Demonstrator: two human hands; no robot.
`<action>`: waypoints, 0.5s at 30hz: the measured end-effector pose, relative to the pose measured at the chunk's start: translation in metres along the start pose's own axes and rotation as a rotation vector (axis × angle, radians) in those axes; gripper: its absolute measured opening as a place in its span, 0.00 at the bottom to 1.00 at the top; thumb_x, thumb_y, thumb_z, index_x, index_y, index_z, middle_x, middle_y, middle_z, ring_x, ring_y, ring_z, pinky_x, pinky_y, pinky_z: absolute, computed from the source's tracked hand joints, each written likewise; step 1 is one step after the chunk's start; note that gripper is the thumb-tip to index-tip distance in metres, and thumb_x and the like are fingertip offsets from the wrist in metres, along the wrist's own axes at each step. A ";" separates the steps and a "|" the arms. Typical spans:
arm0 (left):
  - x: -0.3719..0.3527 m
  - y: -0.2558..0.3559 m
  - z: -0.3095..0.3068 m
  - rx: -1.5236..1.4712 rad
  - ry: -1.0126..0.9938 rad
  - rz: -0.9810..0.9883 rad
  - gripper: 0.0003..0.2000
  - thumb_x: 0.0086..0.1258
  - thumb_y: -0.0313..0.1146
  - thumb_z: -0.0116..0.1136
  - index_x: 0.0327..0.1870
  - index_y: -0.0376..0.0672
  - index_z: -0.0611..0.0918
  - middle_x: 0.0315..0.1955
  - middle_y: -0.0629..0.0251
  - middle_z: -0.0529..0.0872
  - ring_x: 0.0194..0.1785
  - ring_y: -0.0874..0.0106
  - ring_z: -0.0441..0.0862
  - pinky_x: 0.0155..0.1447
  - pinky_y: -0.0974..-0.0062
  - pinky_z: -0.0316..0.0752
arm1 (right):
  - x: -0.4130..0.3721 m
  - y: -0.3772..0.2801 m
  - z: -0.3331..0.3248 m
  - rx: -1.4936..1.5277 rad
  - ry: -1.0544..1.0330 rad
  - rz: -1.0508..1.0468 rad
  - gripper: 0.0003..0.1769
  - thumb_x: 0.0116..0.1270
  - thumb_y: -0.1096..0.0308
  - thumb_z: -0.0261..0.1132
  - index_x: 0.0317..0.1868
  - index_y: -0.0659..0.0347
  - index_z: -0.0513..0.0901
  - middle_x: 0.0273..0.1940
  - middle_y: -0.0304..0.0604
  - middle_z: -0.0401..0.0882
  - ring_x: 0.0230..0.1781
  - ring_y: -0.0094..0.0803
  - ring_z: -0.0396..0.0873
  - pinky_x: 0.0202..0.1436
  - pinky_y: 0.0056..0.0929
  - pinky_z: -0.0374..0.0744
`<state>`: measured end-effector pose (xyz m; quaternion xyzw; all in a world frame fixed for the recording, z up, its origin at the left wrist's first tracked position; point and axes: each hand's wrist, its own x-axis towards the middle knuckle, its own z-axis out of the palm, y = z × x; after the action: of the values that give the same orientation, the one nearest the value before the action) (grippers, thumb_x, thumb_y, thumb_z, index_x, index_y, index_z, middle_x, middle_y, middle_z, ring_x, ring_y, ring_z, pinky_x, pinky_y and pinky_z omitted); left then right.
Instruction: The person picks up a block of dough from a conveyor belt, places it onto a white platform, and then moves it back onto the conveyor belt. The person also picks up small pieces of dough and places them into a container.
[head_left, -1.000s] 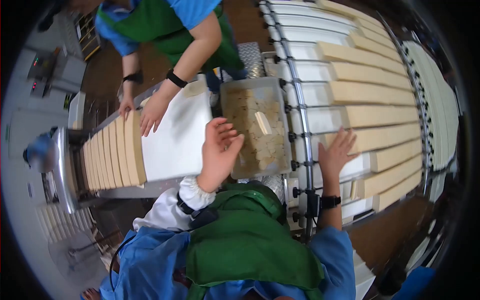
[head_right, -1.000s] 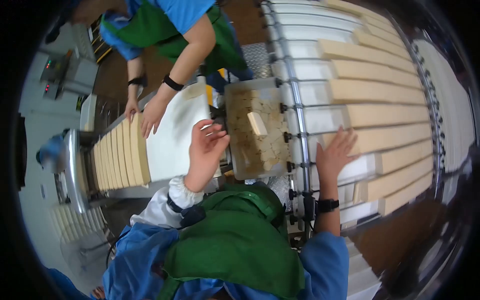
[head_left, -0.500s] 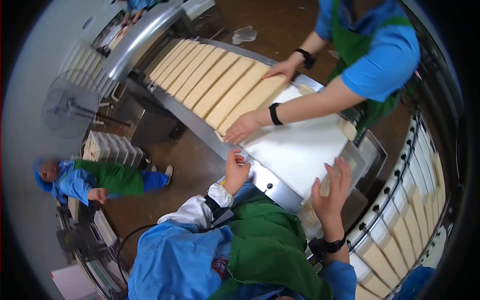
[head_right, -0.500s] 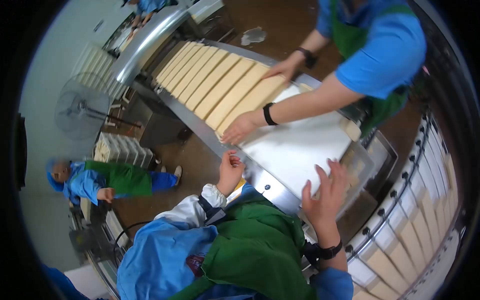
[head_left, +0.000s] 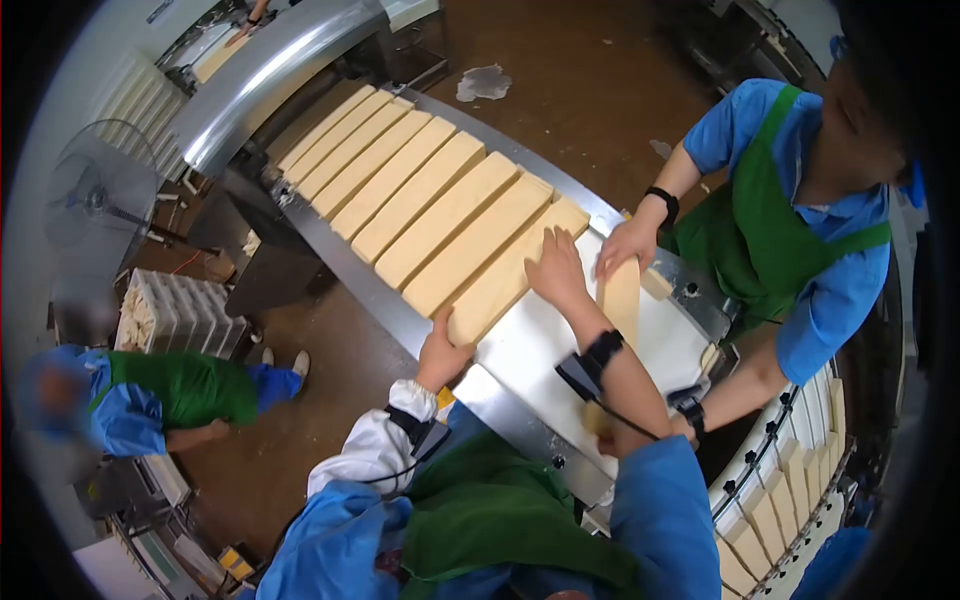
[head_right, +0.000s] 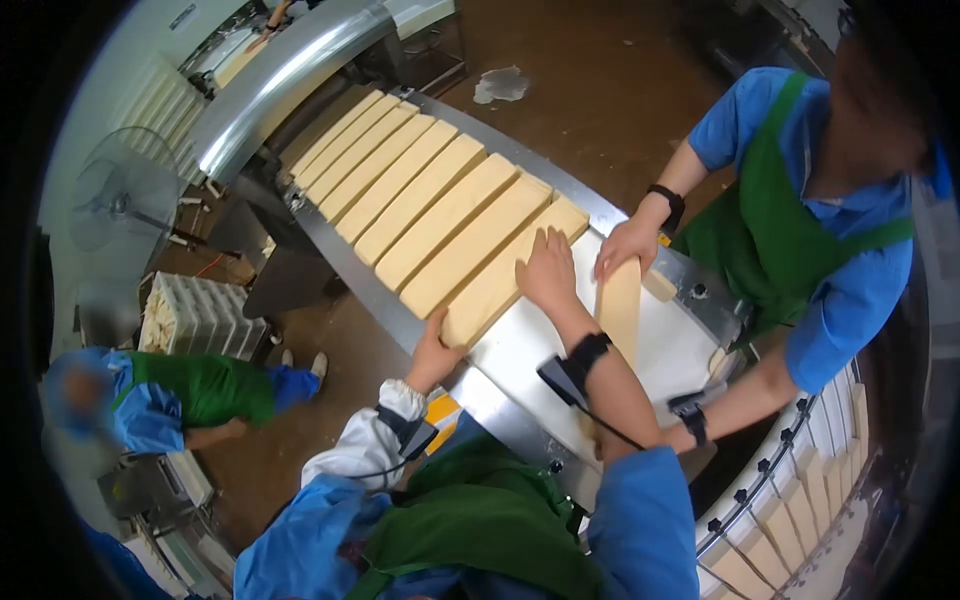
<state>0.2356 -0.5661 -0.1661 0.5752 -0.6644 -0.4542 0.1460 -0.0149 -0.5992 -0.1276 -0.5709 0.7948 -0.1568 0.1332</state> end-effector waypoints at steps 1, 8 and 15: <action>0.001 0.003 -0.003 0.035 -0.055 -0.029 0.43 0.50 0.39 0.67 0.71 0.44 0.61 0.32 0.47 0.85 0.36 0.51 0.84 0.42 0.59 0.78 | 0.023 0.008 0.012 -0.026 0.044 0.035 0.39 0.64 0.57 0.61 0.68 0.74 0.61 0.70 0.64 0.57 0.74 0.54 0.53 0.76 0.45 0.53; -0.001 0.017 -0.023 -0.023 -0.235 -0.055 0.45 0.51 0.40 0.68 0.72 0.45 0.59 0.28 0.50 0.85 0.32 0.55 0.84 0.39 0.61 0.78 | 0.052 0.031 0.055 -0.192 0.130 0.141 0.41 0.71 0.48 0.53 0.72 0.73 0.56 0.75 0.59 0.49 0.78 0.49 0.43 0.78 0.47 0.44; 0.011 0.000 -0.015 0.066 -0.216 0.014 0.47 0.50 0.44 0.69 0.72 0.42 0.59 0.40 0.45 0.86 0.44 0.50 0.84 0.48 0.61 0.79 | 0.051 0.020 0.047 -0.211 0.252 0.125 0.37 0.64 0.52 0.60 0.63 0.73 0.67 0.64 0.60 0.65 0.69 0.50 0.60 0.74 0.50 0.53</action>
<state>0.2426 -0.5825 -0.1615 0.5226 -0.6951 -0.4904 0.0577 -0.0293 -0.6460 -0.1803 -0.5070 0.8513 -0.1340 -0.0186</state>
